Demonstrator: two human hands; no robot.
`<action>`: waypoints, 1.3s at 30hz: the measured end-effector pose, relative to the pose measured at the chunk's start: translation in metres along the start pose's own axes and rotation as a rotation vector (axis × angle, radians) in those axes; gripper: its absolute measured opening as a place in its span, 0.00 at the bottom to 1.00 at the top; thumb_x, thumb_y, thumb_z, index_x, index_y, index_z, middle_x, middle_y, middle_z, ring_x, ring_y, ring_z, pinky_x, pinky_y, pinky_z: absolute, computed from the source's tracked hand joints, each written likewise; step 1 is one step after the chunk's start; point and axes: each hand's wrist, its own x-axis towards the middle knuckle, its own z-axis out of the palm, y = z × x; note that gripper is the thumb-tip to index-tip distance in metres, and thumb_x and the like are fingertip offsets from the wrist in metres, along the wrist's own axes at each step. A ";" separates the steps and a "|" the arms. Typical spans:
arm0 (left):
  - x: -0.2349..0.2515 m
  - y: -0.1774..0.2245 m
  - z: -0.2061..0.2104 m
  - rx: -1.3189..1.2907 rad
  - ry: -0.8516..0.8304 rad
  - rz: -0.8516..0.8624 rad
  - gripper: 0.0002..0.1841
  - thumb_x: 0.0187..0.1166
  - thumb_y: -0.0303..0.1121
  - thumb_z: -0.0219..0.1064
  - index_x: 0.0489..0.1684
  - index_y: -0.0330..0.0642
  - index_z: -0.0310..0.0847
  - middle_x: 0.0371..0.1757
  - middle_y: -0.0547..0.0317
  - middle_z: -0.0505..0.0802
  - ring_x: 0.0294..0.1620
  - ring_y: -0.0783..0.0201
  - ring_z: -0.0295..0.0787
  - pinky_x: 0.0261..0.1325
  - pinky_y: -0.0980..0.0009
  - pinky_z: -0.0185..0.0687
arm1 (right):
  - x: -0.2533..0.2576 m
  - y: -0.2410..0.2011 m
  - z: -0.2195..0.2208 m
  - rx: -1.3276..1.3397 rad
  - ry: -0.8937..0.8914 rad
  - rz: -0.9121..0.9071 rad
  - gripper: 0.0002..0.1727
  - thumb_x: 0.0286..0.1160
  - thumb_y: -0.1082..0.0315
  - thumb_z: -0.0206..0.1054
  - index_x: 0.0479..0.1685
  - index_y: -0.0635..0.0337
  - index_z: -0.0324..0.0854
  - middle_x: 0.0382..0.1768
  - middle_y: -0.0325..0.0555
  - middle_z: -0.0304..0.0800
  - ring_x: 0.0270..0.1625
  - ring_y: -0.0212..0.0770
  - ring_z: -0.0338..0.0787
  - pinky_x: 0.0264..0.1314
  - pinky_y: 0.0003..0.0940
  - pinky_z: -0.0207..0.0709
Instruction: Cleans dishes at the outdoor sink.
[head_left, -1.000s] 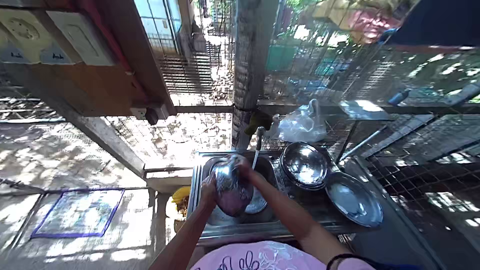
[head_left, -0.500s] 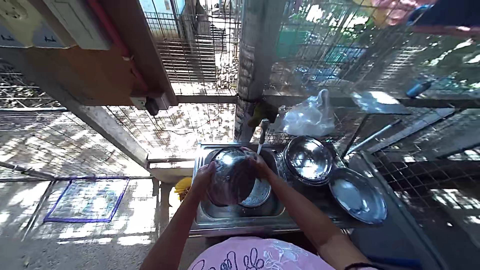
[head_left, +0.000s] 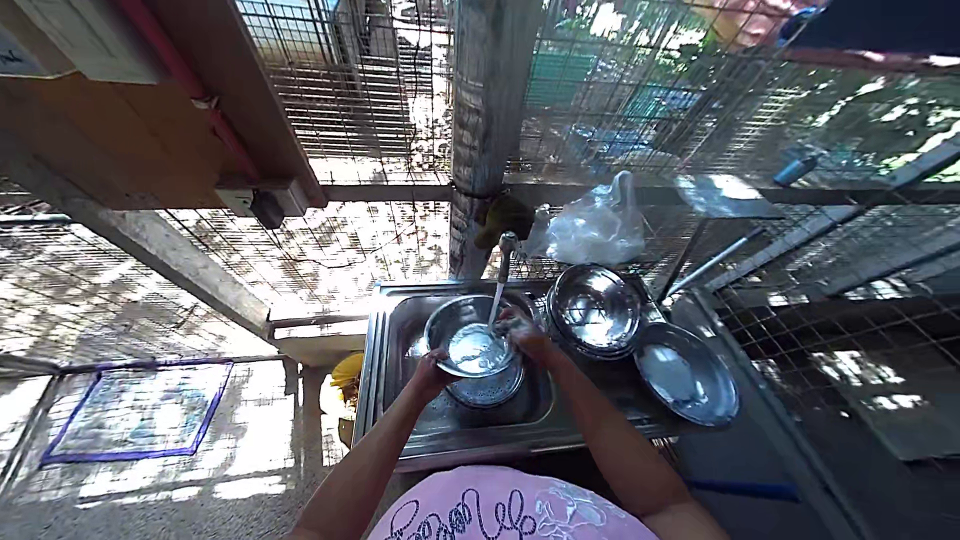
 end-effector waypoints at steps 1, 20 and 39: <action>0.001 -0.004 0.002 0.010 0.068 0.063 0.17 0.92 0.32 0.40 0.70 0.34 0.67 0.51 0.44 0.87 0.44 0.55 0.89 0.46 0.58 0.87 | 0.012 -0.008 0.010 -0.073 -0.029 0.111 0.29 0.73 0.77 0.64 0.77 0.73 0.67 0.67 0.72 0.79 0.67 0.58 0.83 0.70 0.53 0.76; -0.045 0.025 -0.046 0.239 0.393 0.408 0.27 0.97 0.38 0.40 0.85 0.24 0.58 0.80 0.31 0.74 0.78 0.53 0.74 0.81 0.58 0.68 | 0.023 0.000 0.153 -0.182 -0.546 -0.331 0.35 0.92 0.59 0.48 0.92 0.71 0.52 0.92 0.66 0.50 0.96 0.56 0.50 0.97 0.50 0.40; -0.016 0.018 -0.041 0.156 0.315 0.276 0.36 0.95 0.44 0.46 0.98 0.51 0.28 0.91 0.35 0.59 0.82 0.43 0.70 0.75 0.45 0.73 | 0.033 -0.021 0.132 -0.573 -0.428 -0.186 0.25 0.80 0.67 0.66 0.75 0.68 0.78 0.71 0.69 0.82 0.77 0.65 0.79 0.82 0.61 0.67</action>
